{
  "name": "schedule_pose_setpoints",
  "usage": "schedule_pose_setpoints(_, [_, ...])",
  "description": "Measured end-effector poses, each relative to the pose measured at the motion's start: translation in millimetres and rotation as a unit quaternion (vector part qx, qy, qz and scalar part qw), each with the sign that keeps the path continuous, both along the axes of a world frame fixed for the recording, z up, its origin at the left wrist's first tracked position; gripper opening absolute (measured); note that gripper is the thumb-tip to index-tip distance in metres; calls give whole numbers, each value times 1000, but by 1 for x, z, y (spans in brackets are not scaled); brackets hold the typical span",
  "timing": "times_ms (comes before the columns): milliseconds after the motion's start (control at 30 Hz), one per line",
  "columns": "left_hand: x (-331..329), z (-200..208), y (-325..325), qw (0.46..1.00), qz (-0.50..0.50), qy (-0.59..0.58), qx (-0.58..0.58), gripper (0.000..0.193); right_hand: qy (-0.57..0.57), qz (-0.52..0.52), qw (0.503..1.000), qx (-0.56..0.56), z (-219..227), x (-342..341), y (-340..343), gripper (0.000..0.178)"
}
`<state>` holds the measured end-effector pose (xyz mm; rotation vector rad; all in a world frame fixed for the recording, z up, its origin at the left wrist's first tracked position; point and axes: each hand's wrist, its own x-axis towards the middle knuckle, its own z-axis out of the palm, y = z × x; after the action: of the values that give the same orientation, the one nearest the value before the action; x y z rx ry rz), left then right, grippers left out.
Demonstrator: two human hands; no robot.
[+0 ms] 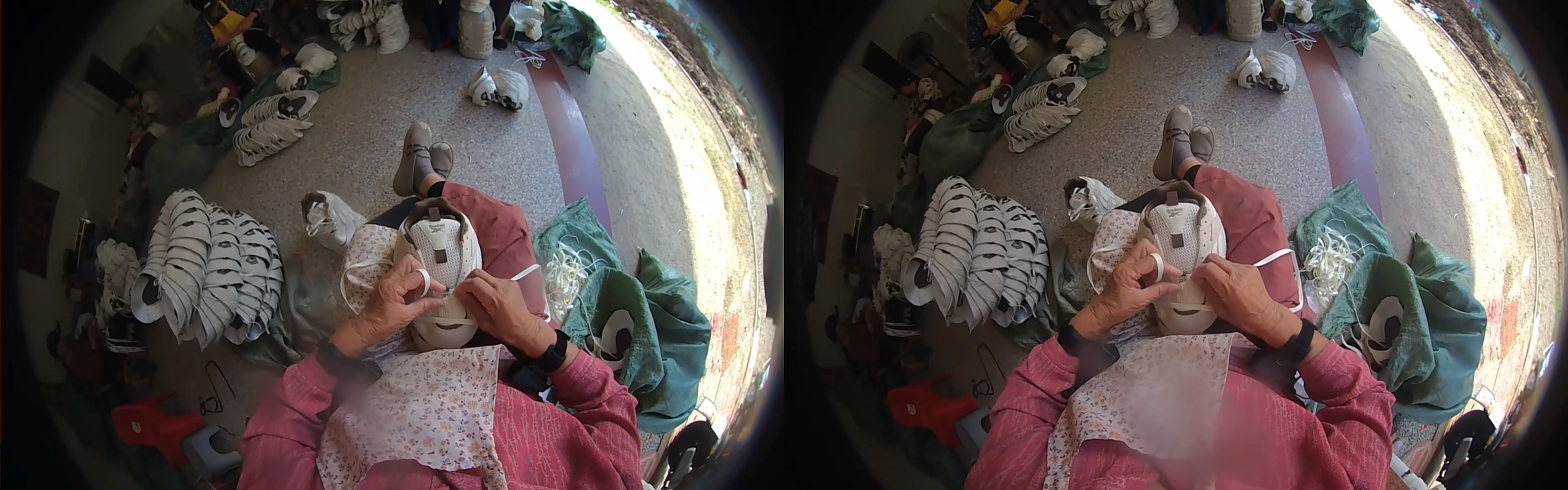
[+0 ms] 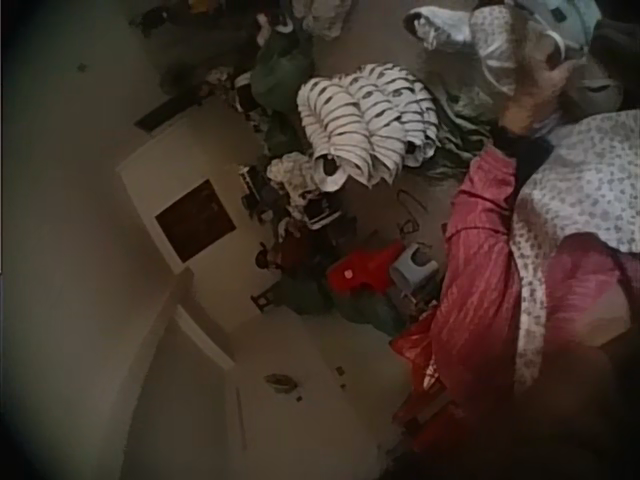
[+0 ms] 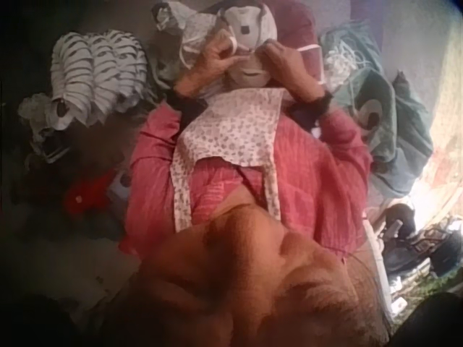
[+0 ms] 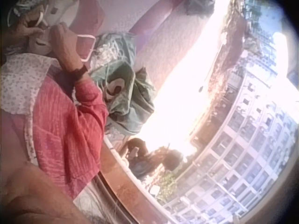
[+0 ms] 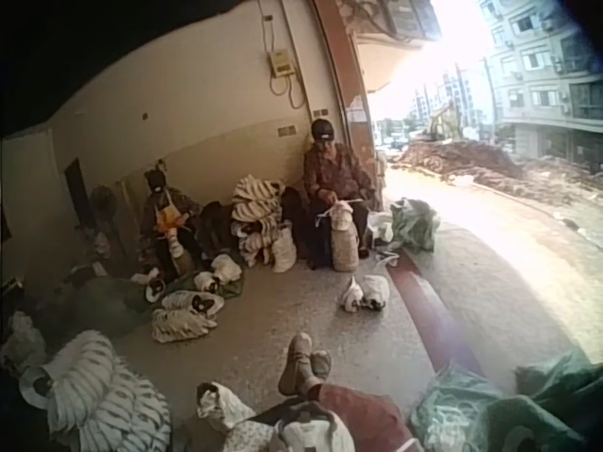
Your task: The person sits on the floor and laces a white shoe held in their lap. They thread the laces through the eyelets and pull them tight repeatedly. The person is surrounded by stacks of white shoe parts and other materials.
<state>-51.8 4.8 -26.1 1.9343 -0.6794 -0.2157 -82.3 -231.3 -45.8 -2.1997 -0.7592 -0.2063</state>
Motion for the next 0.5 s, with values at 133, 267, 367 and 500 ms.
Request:
schedule_pose_setpoints(133, [1,1,1,1000,4,1,9,25,2,6,999,-45,9,6,8,18])
schedule_pose_setpoints(267, [-3,9,0,998,37,47,23,31,67,-16,997,33,17,3,4,19])
schedule_pose_setpoints(367, [-3,4,1,999,40,3,24,32,71,-26,997,7,8,3,-1,13])
schedule_pose_setpoints(500, [-4,2,-1,999,44,-5,19,30,53,-48,995,-69,8,-1,10,15])
